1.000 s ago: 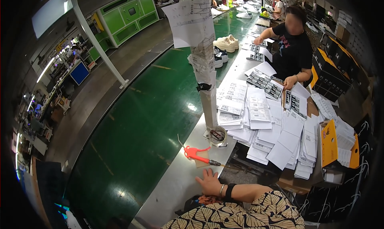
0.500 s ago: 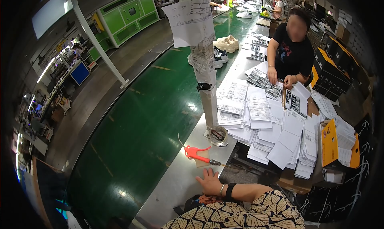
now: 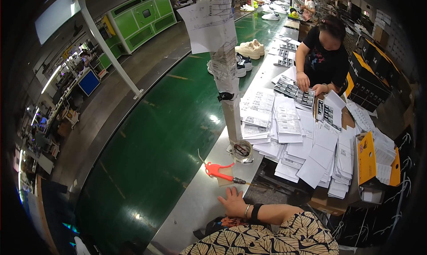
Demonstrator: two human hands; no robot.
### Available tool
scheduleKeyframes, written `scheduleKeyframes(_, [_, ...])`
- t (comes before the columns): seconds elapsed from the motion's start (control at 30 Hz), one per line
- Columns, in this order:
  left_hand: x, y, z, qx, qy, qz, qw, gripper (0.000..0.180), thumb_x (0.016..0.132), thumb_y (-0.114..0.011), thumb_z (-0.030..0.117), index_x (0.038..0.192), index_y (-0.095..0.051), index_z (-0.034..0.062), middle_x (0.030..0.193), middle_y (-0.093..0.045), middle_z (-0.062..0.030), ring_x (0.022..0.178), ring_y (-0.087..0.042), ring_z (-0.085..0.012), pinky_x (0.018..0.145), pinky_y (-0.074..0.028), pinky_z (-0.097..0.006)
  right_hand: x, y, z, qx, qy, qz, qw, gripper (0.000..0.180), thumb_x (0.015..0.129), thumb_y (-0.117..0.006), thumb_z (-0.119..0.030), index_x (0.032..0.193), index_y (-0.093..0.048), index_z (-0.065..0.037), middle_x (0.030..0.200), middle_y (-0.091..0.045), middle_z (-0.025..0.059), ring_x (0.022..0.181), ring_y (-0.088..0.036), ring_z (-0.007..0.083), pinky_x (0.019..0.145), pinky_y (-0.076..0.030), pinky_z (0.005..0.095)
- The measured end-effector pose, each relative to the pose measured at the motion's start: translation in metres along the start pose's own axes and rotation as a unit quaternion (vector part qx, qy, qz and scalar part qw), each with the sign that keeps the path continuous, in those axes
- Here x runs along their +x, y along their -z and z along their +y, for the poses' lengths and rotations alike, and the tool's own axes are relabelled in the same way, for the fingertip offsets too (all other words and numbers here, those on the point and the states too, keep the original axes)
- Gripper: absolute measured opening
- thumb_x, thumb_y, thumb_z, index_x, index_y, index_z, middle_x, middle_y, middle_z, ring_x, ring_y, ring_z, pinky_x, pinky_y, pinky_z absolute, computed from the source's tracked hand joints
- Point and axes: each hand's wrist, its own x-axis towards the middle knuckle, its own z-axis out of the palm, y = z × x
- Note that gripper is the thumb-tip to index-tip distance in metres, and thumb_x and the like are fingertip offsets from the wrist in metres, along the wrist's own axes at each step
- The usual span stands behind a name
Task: Packing shoes into boxes and organizing the boxes at a manufacturing station.
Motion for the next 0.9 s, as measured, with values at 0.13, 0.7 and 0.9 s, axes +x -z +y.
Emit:
scheduleKeyframes(0.13, [0.001,0.006,0.005,-0.002,-0.001,-0.009,1.000,0.061,0.071,-0.070,0.033,0.122,-0.050,0.0060,0.122,-0.050,-0.0215,0.113,-0.046,-0.0379,0.096,-0.037,-0.045,0.000,0.001,0.000,0.005,-0.001,-0.004,1.000,0.072,0.062,-0.072,-0.030,0.127,-0.043,-0.019,0.131,-0.028,0.0304,0.119,-0.027,0.0488,0.084,-0.032,0.0648])
scheduleKeyframes(0.7, [0.000,-0.002,-0.003,-0.004,0.003,0.001,1.000,0.062,0.071,-0.070,0.036,0.122,-0.050,0.0068,0.121,-0.050,-0.0207,0.113,-0.046,-0.0377,0.096,-0.036,-0.045,-0.001,0.002,-0.001,0.012,-0.001,-0.004,1.000,0.072,0.062,-0.071,-0.029,0.127,-0.043,-0.018,0.131,-0.028,0.0307,0.119,-0.027,0.0494,0.084,-0.032,0.0655])
scheduleKeyframes(0.9, [-0.002,-0.005,-0.004,-0.003,0.036,-0.022,0.999,0.063,0.072,-0.069,0.037,0.125,-0.048,0.0096,0.126,-0.047,-0.0181,0.117,-0.043,-0.0353,0.097,-0.035,-0.046,-0.001,0.004,-0.001,0.017,-0.002,-0.009,1.000,0.070,0.063,-0.069,-0.027,0.127,-0.043,-0.018,0.131,-0.028,0.0308,0.119,-0.027,0.0493,0.085,-0.031,0.0653])
